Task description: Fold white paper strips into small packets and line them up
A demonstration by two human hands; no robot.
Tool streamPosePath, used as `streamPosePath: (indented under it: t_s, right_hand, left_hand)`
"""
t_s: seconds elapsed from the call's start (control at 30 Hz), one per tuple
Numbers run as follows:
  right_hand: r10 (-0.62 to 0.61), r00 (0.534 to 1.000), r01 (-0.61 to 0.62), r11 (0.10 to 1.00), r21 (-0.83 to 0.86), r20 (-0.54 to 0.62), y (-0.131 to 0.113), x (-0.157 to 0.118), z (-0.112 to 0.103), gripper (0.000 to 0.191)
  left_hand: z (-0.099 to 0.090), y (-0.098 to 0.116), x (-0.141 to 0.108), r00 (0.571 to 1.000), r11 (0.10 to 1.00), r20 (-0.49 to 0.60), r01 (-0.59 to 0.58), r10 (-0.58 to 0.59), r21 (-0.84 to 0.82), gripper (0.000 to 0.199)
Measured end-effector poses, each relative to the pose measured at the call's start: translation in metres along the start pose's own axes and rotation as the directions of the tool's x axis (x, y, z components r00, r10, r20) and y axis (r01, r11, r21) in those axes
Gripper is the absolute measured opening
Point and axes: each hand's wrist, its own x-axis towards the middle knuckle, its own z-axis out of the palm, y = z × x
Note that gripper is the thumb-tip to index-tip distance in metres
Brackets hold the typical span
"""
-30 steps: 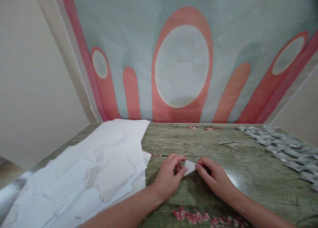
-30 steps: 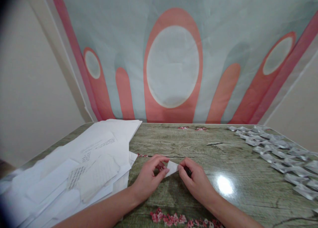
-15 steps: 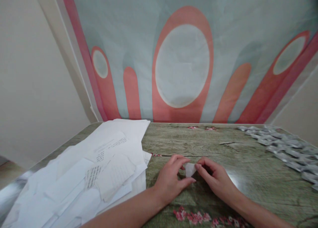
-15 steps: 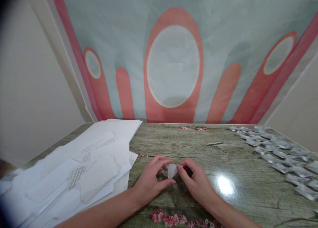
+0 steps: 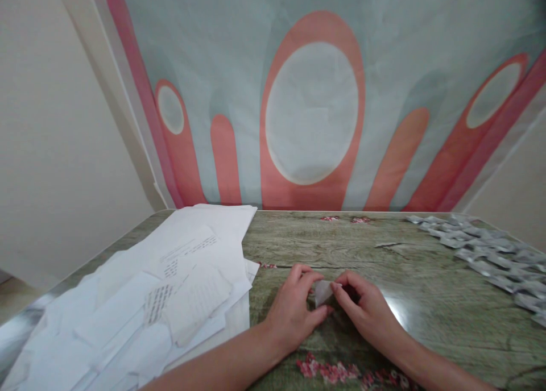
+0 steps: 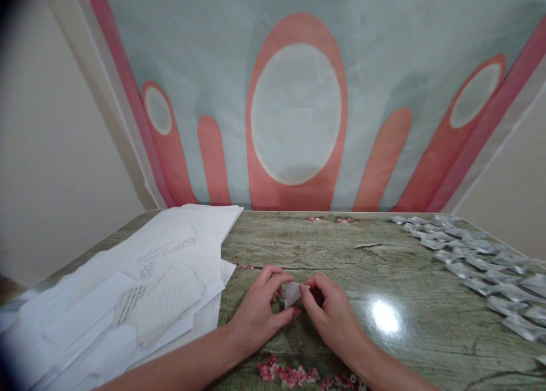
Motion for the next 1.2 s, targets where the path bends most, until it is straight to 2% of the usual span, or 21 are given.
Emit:
streamPosePath:
  t_s: [0.3, 0.4, 0.53, 0.7, 0.93, 1.2]
  right_hand:
    - [-0.057, 0.998, 0.057, 0.998, -0.005, 0.004, -0.003, -0.002, 0.003, 0.02]
    - [-0.109, 0.994, 0.109, 0.994, 0.001, 0.008, -0.003, -0.002, 0.001, 0.016]
    - [-0.174, 0.984, 0.174, 0.985, 0.004, 0.046, 0.0, -0.001, 0.0, 0.012]
    - [-0.185, 0.98, 0.184, 0.983, 0.017, 0.078, 0.002, -0.001, 0.001, 0.014]
    - [-0.216, 0.97, 0.21, 0.976, 0.063, 0.109, 0.005, 0.002, -0.003, 0.013]
    - [-0.232, 0.963, 0.228, 0.973, 0.045, 0.135, 0.01, 0.005, -0.008, 0.012]
  left_hand:
    - [-0.001, 0.001, 0.001, 0.999, 0.999, 0.013, -0.035, 0.035, 0.027, 0.035]
    - [-0.001, 0.002, 0.003, 1.0, 0.999, 0.001, -0.019, 0.019, -0.035, 0.036]
    - [0.001, 0.0, 0.005, 0.997, 0.982, -0.001, 0.076, -0.077, -0.174, 0.031]
    - [0.004, -0.004, 0.005, 0.992, 0.951, 0.015, 0.125, -0.126, -0.282, 0.032]
    - [0.005, -0.005, 0.004, 0.988, 0.916, 0.039, 0.153, -0.15, -0.37, 0.029]
    - [0.007, -0.014, 0.006, 0.981, 0.891, 0.069, 0.194, -0.182, -0.411, 0.036]
